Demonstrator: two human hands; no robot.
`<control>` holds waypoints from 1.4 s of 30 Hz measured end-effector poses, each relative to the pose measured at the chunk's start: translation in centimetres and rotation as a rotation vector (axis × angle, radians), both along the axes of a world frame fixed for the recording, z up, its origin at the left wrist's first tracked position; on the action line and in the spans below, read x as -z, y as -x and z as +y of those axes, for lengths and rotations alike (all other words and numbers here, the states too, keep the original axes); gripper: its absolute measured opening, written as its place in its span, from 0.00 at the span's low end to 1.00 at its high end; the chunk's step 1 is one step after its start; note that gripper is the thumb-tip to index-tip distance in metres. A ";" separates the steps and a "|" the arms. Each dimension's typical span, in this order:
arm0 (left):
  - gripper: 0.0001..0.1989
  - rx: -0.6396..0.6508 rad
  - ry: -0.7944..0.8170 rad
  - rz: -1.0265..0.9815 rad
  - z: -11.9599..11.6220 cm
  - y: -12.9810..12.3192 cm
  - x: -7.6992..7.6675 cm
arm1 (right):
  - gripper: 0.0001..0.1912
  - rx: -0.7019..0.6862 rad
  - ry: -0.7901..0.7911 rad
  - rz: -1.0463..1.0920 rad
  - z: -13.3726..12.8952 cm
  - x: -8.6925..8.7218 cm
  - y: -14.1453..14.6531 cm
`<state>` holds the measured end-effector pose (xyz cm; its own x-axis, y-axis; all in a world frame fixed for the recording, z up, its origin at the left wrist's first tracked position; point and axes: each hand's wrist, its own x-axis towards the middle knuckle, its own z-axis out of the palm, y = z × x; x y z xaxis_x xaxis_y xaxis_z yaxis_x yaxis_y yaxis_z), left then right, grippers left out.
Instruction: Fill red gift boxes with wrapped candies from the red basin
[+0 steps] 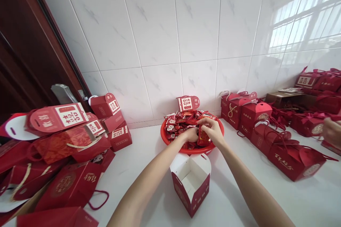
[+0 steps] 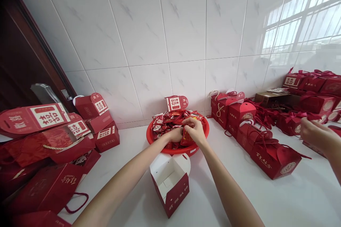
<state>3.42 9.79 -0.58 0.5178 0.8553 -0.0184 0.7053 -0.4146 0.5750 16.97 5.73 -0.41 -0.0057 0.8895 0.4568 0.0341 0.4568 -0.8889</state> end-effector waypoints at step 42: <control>0.18 -0.149 0.009 -0.586 -2.0 6.8 -0.8 | 0.10 0.088 -0.016 -0.048 0.5 0.1 0.1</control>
<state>-3.42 7.83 0.24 0.3189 0.9204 0.2262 0.3197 -0.3291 0.8885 16.89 6.21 -0.51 0.0497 0.8804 0.4716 0.1169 0.4638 -0.8782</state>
